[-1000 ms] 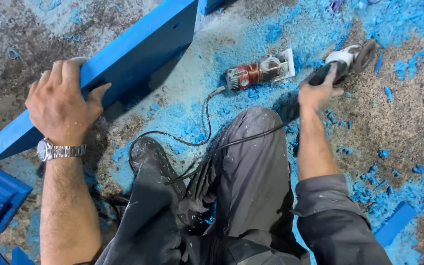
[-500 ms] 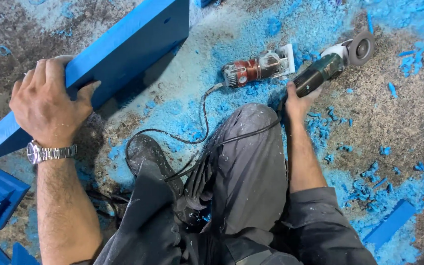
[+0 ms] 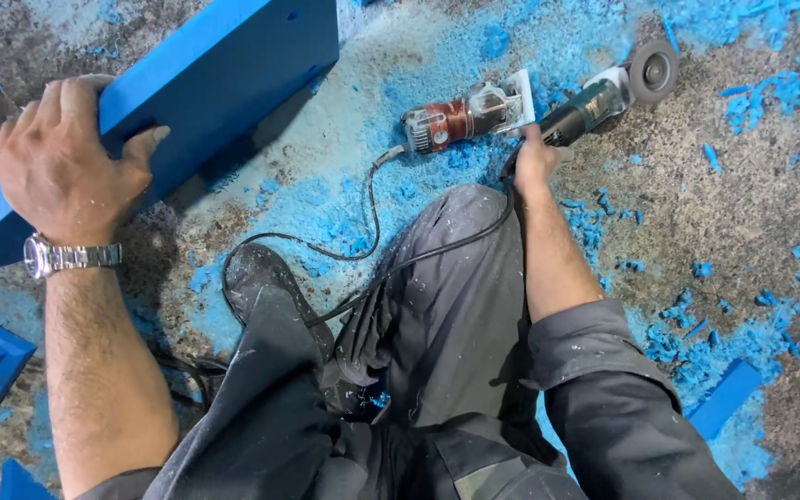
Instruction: Shaping and smoothing the edges of blue plastic blocks using an angle grinder and an electric sander.
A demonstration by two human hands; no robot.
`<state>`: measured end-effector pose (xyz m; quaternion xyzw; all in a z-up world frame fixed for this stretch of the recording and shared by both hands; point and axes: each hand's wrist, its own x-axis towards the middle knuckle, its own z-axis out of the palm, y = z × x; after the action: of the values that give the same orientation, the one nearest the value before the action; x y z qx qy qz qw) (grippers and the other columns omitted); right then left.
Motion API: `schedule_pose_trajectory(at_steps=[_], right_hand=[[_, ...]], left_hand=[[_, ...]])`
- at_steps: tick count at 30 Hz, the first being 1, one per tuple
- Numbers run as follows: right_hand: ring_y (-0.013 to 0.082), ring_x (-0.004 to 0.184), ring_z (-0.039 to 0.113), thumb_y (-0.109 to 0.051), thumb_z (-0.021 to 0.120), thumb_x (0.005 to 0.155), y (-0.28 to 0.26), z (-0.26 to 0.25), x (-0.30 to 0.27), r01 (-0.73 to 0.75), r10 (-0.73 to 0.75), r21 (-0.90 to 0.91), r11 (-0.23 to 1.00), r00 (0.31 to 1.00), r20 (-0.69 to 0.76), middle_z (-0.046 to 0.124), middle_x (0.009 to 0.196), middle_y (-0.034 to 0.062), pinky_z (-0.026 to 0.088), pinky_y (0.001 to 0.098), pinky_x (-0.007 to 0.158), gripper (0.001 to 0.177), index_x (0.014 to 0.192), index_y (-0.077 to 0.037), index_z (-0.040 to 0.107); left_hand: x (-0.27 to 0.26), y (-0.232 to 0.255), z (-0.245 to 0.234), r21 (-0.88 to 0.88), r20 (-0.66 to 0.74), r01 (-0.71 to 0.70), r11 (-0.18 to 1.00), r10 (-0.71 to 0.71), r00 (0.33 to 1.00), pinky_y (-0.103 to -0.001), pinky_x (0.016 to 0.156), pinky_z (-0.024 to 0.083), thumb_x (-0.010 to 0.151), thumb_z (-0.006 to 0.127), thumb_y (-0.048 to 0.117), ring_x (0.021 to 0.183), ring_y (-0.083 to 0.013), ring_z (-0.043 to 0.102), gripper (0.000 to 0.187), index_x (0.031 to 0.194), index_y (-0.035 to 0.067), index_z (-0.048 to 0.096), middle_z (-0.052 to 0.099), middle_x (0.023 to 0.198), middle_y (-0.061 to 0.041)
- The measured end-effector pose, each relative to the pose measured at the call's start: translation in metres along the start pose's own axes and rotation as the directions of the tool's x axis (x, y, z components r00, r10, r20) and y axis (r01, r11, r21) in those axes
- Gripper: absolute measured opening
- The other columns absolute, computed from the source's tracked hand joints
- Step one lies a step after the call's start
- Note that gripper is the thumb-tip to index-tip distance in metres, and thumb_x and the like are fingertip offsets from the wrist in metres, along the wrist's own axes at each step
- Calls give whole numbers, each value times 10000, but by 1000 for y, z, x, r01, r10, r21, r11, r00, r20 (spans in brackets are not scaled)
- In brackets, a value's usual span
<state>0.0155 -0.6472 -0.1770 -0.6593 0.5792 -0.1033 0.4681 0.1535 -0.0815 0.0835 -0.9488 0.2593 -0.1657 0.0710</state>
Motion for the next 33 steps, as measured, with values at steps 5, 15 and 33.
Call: schedule_pose_trajectory(at_steps=[5, 15, 33], right_hand=[[303, 936, 671, -289, 779, 769, 26, 14, 40, 6, 11, 196, 981, 997, -83, 660, 1099, 246, 556, 396, 872, 761, 1238, 99, 323], [323, 966, 666, -320, 733, 842, -48, 13, 14, -151, 184, 221, 964, 973, -142, 584, 1183, 254, 611, 454, 826, 716, 1265, 30, 274], [484, 1215, 561, -340, 811, 972, 14, -125, -36, 578, -584, -611, 541, 781, 222, 451, 1378, 283, 487, 530, 1043, 685, 1455, -11, 454]], left_hand=[[-2, -2, -1, 12, -32, -29, 1000, 29, 999, -323, 837, 478, 792, 821, 421, 914, -160, 665, 455, 1090, 151, 609, 664, 991, 12], [1, -5, 1, -59, -10, -3, 998, 2, 1000, -360, 817, 471, 816, 843, 401, 919, -194, 665, 449, 1079, 123, 609, 668, 983, -13], [-14, -16, 15, 8, -28, -75, 997, 75, 997, -303, 891, 476, 826, 806, 386, 933, -167, 633, 434, 1126, 152, 596, 630, 1041, 12]])
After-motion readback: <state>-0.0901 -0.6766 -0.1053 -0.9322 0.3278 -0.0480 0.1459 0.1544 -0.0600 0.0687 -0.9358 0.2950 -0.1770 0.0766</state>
